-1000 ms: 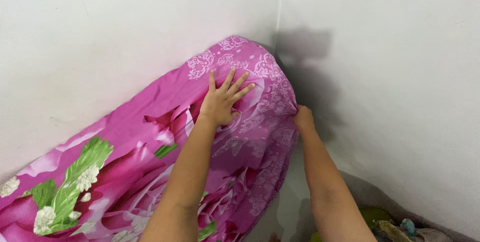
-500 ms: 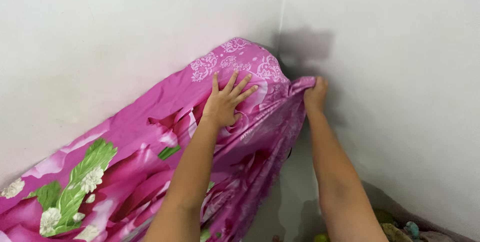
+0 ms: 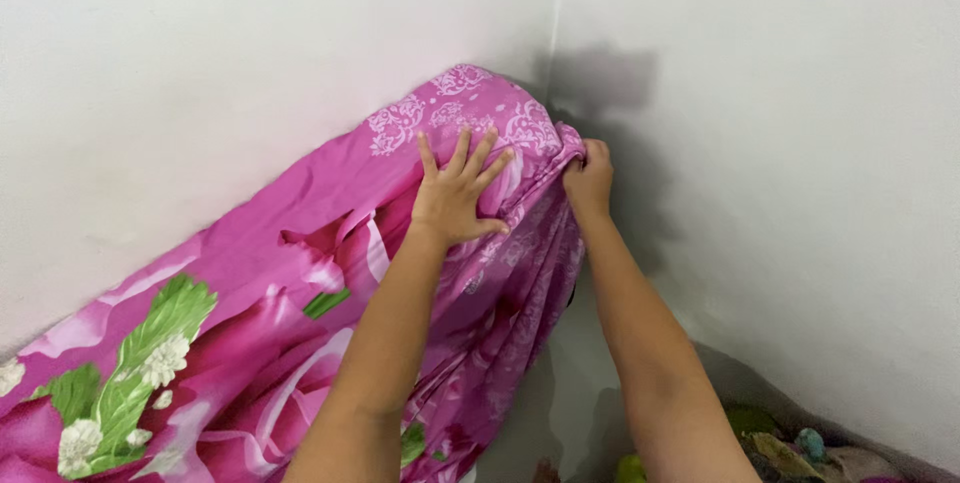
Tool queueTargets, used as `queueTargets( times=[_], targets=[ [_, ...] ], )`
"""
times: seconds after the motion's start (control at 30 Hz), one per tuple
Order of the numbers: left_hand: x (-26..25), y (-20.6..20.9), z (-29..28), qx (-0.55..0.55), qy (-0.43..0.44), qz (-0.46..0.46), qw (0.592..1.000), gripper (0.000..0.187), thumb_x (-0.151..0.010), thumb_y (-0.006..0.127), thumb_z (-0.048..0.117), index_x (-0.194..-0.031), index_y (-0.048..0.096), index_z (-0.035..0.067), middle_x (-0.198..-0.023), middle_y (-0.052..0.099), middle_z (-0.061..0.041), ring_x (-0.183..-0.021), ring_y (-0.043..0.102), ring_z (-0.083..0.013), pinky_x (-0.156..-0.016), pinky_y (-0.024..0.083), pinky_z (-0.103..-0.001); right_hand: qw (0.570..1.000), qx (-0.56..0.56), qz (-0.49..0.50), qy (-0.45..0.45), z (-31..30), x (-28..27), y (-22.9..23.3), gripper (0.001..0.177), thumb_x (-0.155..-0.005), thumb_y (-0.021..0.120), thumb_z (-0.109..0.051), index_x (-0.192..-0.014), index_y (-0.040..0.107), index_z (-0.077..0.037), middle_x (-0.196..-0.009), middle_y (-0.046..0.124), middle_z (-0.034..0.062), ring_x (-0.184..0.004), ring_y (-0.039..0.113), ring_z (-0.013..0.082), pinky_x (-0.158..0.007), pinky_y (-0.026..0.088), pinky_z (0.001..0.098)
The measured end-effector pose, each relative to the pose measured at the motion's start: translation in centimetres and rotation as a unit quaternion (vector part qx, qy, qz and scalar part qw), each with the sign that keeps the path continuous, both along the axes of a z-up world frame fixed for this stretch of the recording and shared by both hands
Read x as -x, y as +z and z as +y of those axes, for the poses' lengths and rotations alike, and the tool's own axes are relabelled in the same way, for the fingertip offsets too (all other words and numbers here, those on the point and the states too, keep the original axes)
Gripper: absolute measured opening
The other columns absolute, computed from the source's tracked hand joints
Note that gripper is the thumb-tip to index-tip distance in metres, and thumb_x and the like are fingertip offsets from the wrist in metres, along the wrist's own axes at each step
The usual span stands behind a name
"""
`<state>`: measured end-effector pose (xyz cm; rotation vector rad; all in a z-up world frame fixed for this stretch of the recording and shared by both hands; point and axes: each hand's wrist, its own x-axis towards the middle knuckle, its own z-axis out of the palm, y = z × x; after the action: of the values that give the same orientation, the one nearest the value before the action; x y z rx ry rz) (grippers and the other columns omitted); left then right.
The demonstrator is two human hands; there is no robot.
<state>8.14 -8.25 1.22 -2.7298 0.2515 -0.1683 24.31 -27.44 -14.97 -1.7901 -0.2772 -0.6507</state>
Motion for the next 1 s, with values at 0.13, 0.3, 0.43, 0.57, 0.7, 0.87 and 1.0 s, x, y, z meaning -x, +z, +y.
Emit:
queueTargets(
  times=[0.13,0.3,0.43,0.57,0.7,0.87,1.0],
  targets=[
    [-1.6,-0.3,-3.0,-0.040,0.083,0.020,0.996,0.142,-0.061,0.052,0.101,-0.167,0.006,0.020,-0.172,0.003,-0.018,-0.155,0.007,-0.0440,-0.109,0.007,-0.082,0.999,0.037,-0.034,-0.006,-0.2,1.7,1.8,0.014,-0.091,0.063,-0.001,-0.103,0.063,0.004,-0.107,0.065,0.0198,-0.097,0.066,0.0381,-0.085,0.053,0.0420],
    [-3.9,-2.9,-5.3,-0.116,0.116,-0.008,0.986,0.144,-0.066,0.054,0.099,-0.169,0.006,0.011,-0.173,0.002,-0.022,-0.154,0.006,-0.0513,-0.109,0.014,-0.080,0.998,0.014,0.046,0.047,-0.3,3.0,2.5,0.020,-0.088,0.065,-0.003,-0.107,0.064,0.003,-0.115,0.064,0.0189,-0.091,0.069,0.0329,-0.080,0.055,0.0380],
    [-5.8,-4.4,-5.6,-0.120,0.066,-0.029,0.990,0.130,-0.068,0.066,0.085,-0.168,0.008,0.025,-0.172,0.003,-0.018,-0.151,0.008,-0.0550,-0.105,0.019,-0.083,0.997,0.011,-0.008,0.072,-0.1,2.7,1.1,0.031,-0.084,0.067,0.004,-0.115,0.068,0.001,-0.124,0.065,0.0190,-0.107,0.067,0.0340,-0.090,0.055,0.0373],
    [-7.7,-5.1,-5.8,-0.125,0.007,-0.037,0.991,0.122,-0.067,0.075,0.074,-0.166,0.013,0.039,-0.168,0.011,-0.017,-0.145,0.014,-0.0606,-0.101,0.026,-0.085,0.988,-0.045,0.010,0.149,-0.5,2.1,-1.6,0.048,-0.082,0.062,0.010,-0.129,0.065,-0.002,-0.138,0.060,0.0179,-0.123,0.065,0.0318,-0.101,0.053,0.0348],
    [-9.0,-5.8,-6.1,-0.134,0.001,-0.081,0.988,0.114,-0.067,0.078,0.072,-0.163,0.027,0.039,-0.165,0.021,-0.017,-0.142,0.020,-0.0641,-0.100,0.030,-0.084,0.963,-0.107,-0.023,0.247,-1.3,2.4,-4.6,0.062,-0.082,0.056,0.020,-0.142,0.059,-0.001,-0.152,0.050,0.0188,-0.143,0.048,0.0367,-0.116,0.040,0.0378],
    [-9.7,-5.0,-6.9,-0.138,0.028,-0.048,0.989,0.116,-0.060,0.078,0.079,-0.158,0.033,0.035,-0.166,0.021,-0.019,-0.138,0.025,-0.0644,-0.098,0.033,-0.082,0.960,-0.150,0.123,0.203,-1.9,2.6,-10.5,0.064,-0.089,0.056,0.016,-0.149,0.051,-0.006,-0.158,0.045,0.0134,-0.141,0.051,0.0289,-0.116,0.042,0.0343],
    [-10.1,-4.4,-7.6,-0.154,0.047,-0.064,0.985,0.118,-0.055,0.077,0.083,-0.153,0.035,0.034,-0.164,0.021,-0.023,-0.135,0.028,-0.0629,-0.095,0.036,-0.080,0.966,-0.140,0.165,0.142,-2.3,1.2,-18.0,0.067,-0.086,0.060,0.012,-0.150,0.053,-0.008,-0.147,0.058,0.0129,-0.134,0.062,0.0266,-0.113,0.050,0.0341]
  ],
)
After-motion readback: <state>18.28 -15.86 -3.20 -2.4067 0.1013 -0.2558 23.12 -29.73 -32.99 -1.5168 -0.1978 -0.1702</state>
